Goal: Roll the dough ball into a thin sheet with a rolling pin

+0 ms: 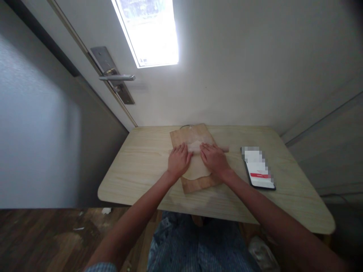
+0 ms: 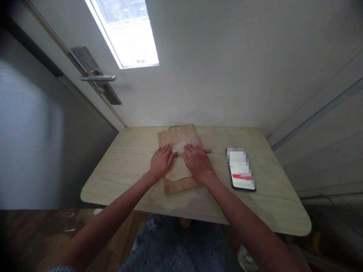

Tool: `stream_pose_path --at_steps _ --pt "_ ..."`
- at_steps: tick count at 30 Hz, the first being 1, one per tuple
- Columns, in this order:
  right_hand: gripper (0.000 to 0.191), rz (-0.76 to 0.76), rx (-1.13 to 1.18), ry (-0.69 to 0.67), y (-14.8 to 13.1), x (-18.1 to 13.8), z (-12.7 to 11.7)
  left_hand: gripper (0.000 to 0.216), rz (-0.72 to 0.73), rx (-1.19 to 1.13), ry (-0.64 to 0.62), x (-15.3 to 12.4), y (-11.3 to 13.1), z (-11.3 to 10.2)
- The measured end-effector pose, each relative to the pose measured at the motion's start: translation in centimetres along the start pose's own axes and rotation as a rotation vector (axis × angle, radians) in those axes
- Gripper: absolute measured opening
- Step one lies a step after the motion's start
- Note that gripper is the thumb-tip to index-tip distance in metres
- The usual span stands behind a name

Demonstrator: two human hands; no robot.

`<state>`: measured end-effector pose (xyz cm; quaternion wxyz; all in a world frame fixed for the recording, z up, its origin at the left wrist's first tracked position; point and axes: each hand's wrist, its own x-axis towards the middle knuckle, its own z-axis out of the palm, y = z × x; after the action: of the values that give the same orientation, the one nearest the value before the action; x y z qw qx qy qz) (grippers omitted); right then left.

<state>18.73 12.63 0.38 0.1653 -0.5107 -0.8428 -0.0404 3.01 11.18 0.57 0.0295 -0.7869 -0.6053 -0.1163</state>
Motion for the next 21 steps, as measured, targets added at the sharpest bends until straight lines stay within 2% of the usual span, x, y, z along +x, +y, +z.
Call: stream_pose_path --at_steps 4,8,13,21 --pt "0.036 0.173 -0.008 -0.033 0.3 1.5 -0.3 0.037 -0.067 -0.042 -0.091 1.8 -1.1 -0.7" --pt "0.037 0.337 -0.037 -0.003 0.4 2.5 0.6 0.042 -0.129 -0.022 -0.023 3.2 -1.0 0.0" --pt "0.041 0.300 -0.096 0.030 0.6 2.7 1.9 0.045 -0.147 0.066 0.072 3.5 0.4 1.6" --pt "0.042 0.251 -0.086 -0.054 2.1 5.3 2.1 0.044 -0.179 0.030 0.018 6.2 0.0 2.4"
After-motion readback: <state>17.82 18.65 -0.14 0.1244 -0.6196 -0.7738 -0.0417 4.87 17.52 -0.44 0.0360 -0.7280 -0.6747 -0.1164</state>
